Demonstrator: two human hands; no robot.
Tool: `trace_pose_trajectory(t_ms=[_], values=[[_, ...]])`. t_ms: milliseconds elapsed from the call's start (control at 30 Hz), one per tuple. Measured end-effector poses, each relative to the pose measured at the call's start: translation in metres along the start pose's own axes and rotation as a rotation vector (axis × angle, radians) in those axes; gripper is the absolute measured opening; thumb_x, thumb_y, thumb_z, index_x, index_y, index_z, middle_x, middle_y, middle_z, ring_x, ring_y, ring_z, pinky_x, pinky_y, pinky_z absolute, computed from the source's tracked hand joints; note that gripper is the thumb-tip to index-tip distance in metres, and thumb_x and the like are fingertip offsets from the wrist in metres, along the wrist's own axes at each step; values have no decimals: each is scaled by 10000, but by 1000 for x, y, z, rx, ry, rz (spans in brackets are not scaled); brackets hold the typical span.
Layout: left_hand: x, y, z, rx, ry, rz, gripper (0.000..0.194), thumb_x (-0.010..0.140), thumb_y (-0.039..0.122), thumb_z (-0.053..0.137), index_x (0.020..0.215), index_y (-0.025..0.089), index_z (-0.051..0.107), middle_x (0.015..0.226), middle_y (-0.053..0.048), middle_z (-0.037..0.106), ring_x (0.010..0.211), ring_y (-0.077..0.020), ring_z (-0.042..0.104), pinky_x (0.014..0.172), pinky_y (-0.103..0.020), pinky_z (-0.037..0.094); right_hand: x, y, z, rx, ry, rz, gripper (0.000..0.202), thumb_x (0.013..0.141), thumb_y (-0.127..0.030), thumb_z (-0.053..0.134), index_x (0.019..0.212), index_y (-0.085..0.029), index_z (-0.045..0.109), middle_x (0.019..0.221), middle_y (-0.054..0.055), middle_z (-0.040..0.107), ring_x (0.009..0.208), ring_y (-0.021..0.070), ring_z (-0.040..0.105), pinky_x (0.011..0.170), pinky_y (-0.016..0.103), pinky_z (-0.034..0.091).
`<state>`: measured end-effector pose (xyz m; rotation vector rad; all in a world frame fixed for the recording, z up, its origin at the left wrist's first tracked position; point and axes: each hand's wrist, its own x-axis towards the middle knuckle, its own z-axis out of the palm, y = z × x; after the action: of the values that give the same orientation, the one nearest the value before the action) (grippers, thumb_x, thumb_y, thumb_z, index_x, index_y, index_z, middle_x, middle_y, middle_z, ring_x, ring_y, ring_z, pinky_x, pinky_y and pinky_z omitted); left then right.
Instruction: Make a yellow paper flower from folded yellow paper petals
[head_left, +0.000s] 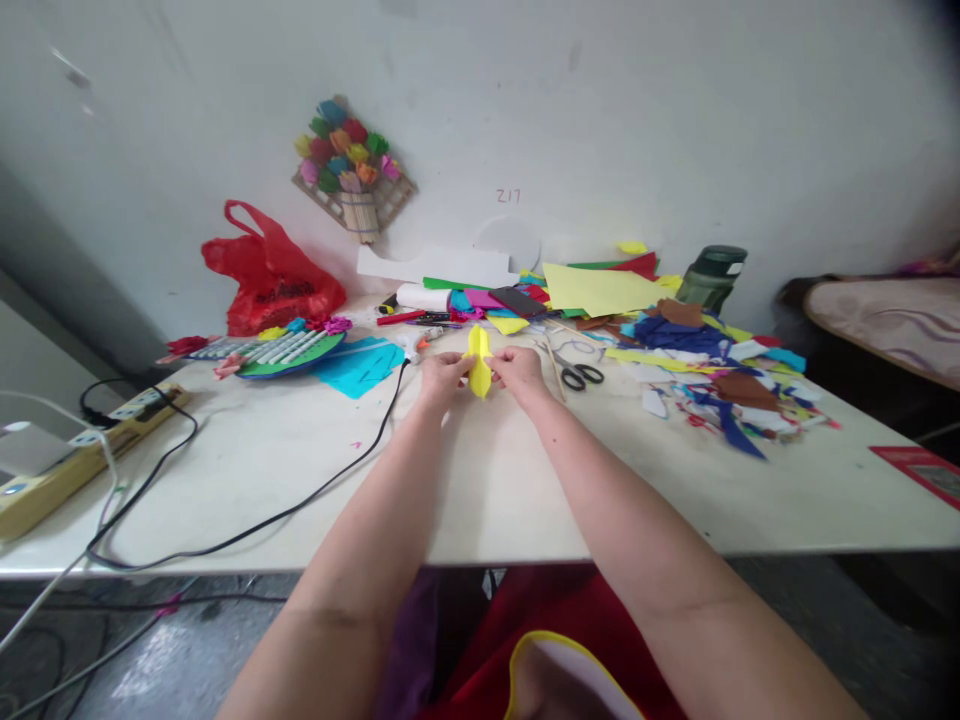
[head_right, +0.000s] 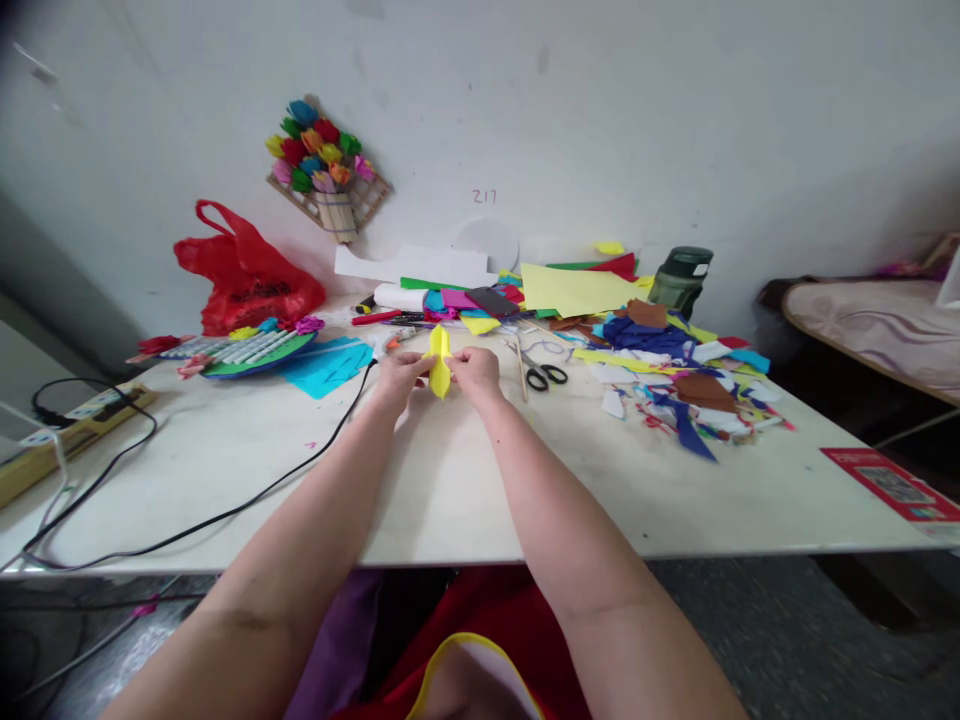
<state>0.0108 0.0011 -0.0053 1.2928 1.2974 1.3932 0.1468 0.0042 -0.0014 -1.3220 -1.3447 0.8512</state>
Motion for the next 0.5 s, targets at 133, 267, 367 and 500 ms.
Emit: trace_pose_trajectory(t_ms=[133, 267, 367, 500], values=[[0, 0, 0, 8, 1, 2, 203, 583, 330, 703, 632, 135, 669, 579, -29, 616, 529, -113, 541, 470, -205, 362, 2, 3, 1, -78, 16, -47, 103, 665, -257, 626, 608, -173, 609, 554, -28, 589, 500, 124, 595, 497, 223, 464], [-1, 1, 1, 33, 17, 3, 194, 576, 321, 709, 597, 138, 649, 545, -22, 594, 517, -112, 528, 465, -208, 359, 5, 8, 2, -176, 36, -99, 114, 677, -285, 620, 626, -184, 631, 570, -16, 610, 548, 141, 610, 554, 246, 480], [-3, 2, 3, 54, 22, 13, 185, 590, 315, 701, 585, 140, 641, 537, -17, 586, 511, -110, 520, 467, -209, 363, 4, 7, 1, -248, 60, -126, 112, 682, -288, 617, 630, -192, 643, 585, -5, 623, 610, 155, 618, 569, 243, 469], [-3, 1, 7, 75, 42, 36, 186, 584, 312, 707, 564, 143, 630, 528, -12, 577, 501, -110, 507, 483, -220, 378, -1, 2, -1, -320, 82, -142, 108, 691, -266, 600, 631, -196, 657, 613, 5, 640, 639, 159, 615, 593, 241, 454]])
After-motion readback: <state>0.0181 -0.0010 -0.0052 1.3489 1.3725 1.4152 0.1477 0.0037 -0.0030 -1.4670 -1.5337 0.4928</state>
